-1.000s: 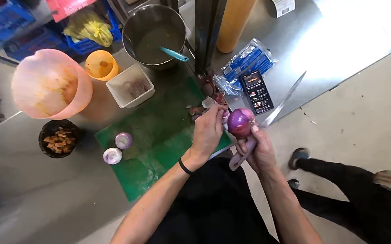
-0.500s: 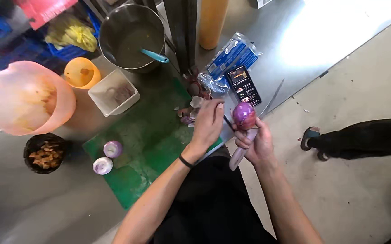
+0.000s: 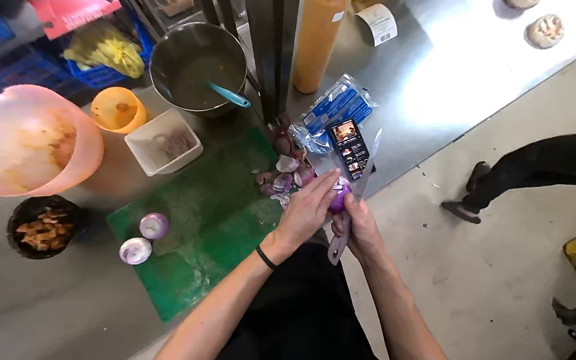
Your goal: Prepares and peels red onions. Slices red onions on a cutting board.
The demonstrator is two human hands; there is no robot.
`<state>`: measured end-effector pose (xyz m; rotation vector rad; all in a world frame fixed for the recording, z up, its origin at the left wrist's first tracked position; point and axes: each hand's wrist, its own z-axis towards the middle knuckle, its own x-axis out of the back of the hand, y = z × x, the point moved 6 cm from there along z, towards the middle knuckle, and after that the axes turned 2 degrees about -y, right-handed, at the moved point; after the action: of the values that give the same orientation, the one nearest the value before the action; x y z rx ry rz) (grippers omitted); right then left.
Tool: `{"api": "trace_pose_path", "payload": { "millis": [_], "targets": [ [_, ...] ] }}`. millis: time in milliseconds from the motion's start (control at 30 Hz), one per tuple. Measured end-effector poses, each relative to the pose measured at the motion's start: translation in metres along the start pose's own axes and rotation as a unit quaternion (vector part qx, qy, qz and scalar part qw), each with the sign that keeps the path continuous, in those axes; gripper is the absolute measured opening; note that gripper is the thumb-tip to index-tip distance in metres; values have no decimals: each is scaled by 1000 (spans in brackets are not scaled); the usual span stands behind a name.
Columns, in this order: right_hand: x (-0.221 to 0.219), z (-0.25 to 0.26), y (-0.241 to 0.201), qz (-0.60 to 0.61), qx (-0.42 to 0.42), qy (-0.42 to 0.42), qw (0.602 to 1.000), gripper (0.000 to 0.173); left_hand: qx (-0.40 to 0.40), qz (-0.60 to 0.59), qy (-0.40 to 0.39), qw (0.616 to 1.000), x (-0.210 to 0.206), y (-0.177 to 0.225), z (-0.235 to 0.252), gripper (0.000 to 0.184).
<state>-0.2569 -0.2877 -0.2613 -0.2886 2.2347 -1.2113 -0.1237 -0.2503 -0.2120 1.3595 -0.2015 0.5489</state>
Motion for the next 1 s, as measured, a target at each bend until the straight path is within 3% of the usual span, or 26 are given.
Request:
{"api": "trace_pose_path", "payload": {
  "millis": [100,333,467,600,667,800,933,1000],
  "targets": [
    [-3,-4,3,19,17,22,999,54,27,43,23,998,5,13,-7,40],
    [-2,-18,9,20,20,53,998,51,41,80,82,993,-8,-3,-4,23],
    [8,-21,13,51,4,78,996,55,170,107,43,979,-7,-33,2,23],
    [25,-13,14,65,5,99,993,51,210,167,-29,963,-4,-54,12,34],
    [30,-10,14,54,1,115,992,41,184,193,-51,962,-6,-55,16,35],
    [33,-7,16,47,-2,119,992,36,96,242,-64,963,-9,-51,16,38],
    [27,-16,25,20,-26,97,995,41,4,96,-144,985,-8,-31,7,70],
    [16,-24,28,-15,-54,66,996,47,-7,36,-197,980,-8,-24,-5,77]
  ]
}}
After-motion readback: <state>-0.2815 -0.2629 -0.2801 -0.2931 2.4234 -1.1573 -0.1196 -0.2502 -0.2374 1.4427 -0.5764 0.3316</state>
